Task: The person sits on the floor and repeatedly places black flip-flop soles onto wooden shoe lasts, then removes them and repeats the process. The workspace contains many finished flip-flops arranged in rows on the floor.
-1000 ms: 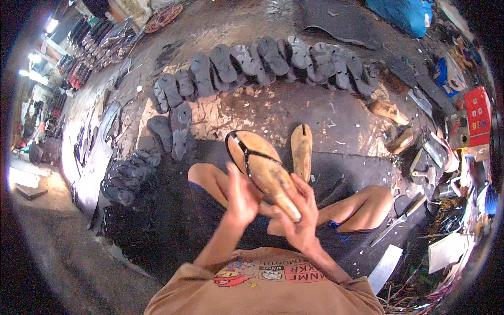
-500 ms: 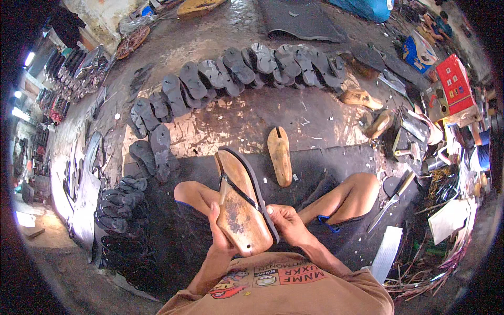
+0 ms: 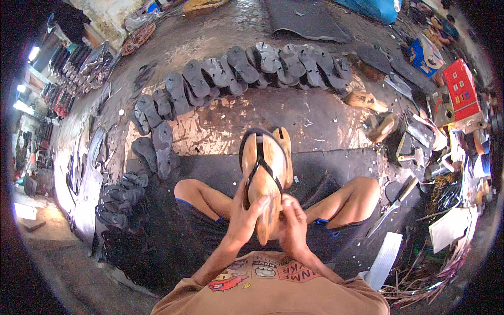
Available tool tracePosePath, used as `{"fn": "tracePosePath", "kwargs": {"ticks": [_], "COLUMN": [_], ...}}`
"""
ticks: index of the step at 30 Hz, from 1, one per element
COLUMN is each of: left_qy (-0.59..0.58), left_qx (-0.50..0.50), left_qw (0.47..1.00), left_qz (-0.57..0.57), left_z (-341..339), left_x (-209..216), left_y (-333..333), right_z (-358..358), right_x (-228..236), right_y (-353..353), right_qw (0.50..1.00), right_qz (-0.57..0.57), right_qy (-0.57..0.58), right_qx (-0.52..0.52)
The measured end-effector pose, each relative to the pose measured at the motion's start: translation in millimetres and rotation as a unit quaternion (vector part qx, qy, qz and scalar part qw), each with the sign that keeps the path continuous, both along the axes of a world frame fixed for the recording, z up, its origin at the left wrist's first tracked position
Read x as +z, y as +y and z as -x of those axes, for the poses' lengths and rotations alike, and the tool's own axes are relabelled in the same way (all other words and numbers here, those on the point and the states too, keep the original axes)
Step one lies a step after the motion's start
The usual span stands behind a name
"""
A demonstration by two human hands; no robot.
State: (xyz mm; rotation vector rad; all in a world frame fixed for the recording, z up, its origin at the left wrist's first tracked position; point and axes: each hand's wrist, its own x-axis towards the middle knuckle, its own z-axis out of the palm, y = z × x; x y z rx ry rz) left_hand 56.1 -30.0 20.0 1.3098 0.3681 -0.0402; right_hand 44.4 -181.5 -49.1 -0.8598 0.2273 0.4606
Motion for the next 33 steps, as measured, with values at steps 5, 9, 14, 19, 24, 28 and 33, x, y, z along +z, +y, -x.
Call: {"fn": "tracePosePath", "kwargs": {"ticks": [5, 9, 14, 19, 24, 28, 33], "left_qy": [-0.017, -0.006, -0.102, -0.205, -0.072, -0.052, 0.077], "left_qx": [-0.058, -0.099, -0.099, -0.217, -0.172, -0.067, -0.026], "left_qw": [0.994, 0.946, 0.979, 0.954, 0.946, 0.936, 0.893], "left_qz": [-0.091, -0.31, -0.147, -0.039, 0.265, 0.341, 0.443], "left_z": [-8.0, 12.1, 23.3, 80.6, 51.6, -0.1, -18.2], "left_x": [-2.9, 12.1, -5.5, -183.6, -150.9, -69.9, -84.7], "left_y": [-1.3, 22.0, 22.3, 27.6, -2.1, 20.2, 16.3], "right_z": [-13.8, -11.3, 0.7, -1.7, -26.6, -40.8, -42.3], "right_x": [34.4, 59.6, 77.7, 116.1, 85.2, 64.3, 29.4], "right_y": [-5.6, -28.1, -38.1, -13.6, -1.4, 7.7, 8.5], "right_qw": [0.938, 0.983, 0.982, 0.974, 0.914, 0.908, 0.906], "right_qz": [0.189, 0.06, -0.03, 0.046, 0.155, 0.221, 0.239], "right_qy": [-0.271, -0.039, 0.102, -0.163, -0.316, -0.323, -0.326], "right_qx": [0.103, 0.169, 0.155, 0.15, 0.202, 0.152, 0.127]}}
